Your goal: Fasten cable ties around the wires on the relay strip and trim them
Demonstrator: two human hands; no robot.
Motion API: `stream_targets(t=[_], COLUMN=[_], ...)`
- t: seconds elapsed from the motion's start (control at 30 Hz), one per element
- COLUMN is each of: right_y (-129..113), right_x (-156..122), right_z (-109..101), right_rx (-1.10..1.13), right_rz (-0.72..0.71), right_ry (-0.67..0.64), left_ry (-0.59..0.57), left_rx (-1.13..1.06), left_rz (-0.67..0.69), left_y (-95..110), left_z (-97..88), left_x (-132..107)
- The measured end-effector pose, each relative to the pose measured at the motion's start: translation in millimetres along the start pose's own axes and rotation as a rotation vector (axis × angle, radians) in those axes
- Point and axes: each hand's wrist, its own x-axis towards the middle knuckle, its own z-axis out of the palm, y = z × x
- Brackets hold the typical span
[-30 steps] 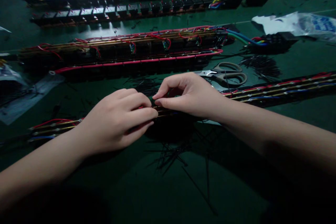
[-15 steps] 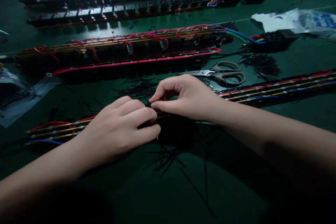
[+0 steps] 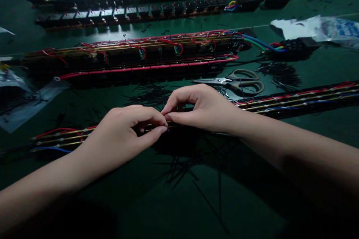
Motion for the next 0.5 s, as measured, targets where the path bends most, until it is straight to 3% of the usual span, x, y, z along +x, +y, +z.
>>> stream_targets(t=[0.23,0.5], right_y=[2.1,3.3], right_x=[0.3,1.5], right_z=[-0.9,-5.1], right_rx=[0.099,0.131], right_rz=[-0.004,-0.029], right_ry=[-0.027,-0.136], left_ry=[0.035,0.021], left_rx=[-0.238,-0.336], left_rz=[-0.217,-0.250], left_y=[-0.4,-4.2], left_z=[3.8,5.8], left_x=[1.7,3.4])
